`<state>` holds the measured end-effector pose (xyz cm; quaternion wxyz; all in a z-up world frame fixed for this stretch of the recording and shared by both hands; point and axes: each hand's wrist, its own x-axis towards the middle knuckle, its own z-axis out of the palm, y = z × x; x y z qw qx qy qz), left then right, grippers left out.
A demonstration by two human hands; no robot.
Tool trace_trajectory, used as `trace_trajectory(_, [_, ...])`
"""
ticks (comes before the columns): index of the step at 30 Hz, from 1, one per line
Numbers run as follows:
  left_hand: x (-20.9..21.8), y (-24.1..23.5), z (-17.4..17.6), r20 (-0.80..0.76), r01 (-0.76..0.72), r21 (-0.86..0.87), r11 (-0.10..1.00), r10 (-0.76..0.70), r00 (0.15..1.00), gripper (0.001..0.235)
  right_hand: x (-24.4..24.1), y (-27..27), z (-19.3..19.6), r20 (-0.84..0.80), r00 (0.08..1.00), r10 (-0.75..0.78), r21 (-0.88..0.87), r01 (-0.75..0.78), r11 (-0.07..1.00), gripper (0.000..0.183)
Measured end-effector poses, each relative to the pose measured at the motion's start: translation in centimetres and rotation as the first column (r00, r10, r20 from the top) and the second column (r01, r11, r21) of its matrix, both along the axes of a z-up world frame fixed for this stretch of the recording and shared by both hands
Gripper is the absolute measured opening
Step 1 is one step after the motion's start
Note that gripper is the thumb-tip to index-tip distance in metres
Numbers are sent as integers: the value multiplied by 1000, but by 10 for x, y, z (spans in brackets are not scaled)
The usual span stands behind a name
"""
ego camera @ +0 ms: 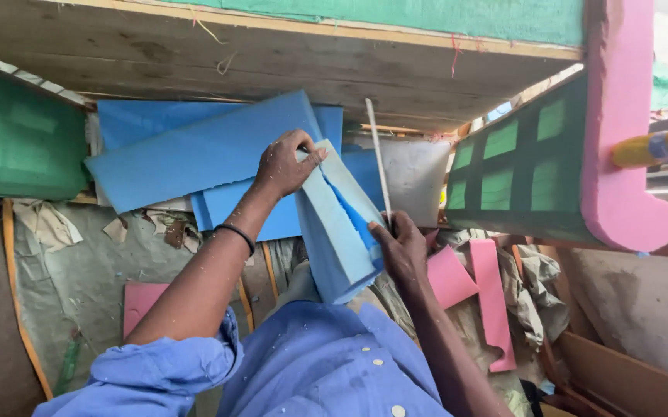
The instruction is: Cutting large blocks of blue upholstery foam into smaller pieces using a long knife on a wooden frame.
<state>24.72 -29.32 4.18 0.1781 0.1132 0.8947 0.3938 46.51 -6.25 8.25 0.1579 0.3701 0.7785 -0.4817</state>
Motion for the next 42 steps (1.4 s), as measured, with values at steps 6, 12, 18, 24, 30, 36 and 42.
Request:
trace_trajectory(6, [-19,1,21,132,246,-98,964,-233,963,30,3,4,48,-19,999,39,48,-38,998,61])
trace_trajectory(12, [-48,39,-19,123,216,-631,745,-179,976,35,9,-5,89,-269,963,24,-250,-94,964,60])
trace_trajectory(18, [-15,38,-16,5,3,-541,841,0,1000,50,1,-37,114,-245,969,31,-259,-97,961,53])
trace_trajectory(24, [-50,5,-94,-200,-226,-115,967,200,959,28,-10,-50,142,-16,887,461,175,-451,875,64])
trace_trajectory(30, [-53,0,-108,-191,-276,78,958,286,939,20,-16,-63,145,24,771,636,381,-596,707,64])
trace_trajectory(36, [-38,17,-66,-163,-347,111,931,362,918,19,-82,-95,99,90,754,651,632,-548,547,59])
trace_trajectory(42, [-39,-3,-79,-143,-325,121,938,340,930,24,-94,-95,111,143,783,606,541,-574,614,57])
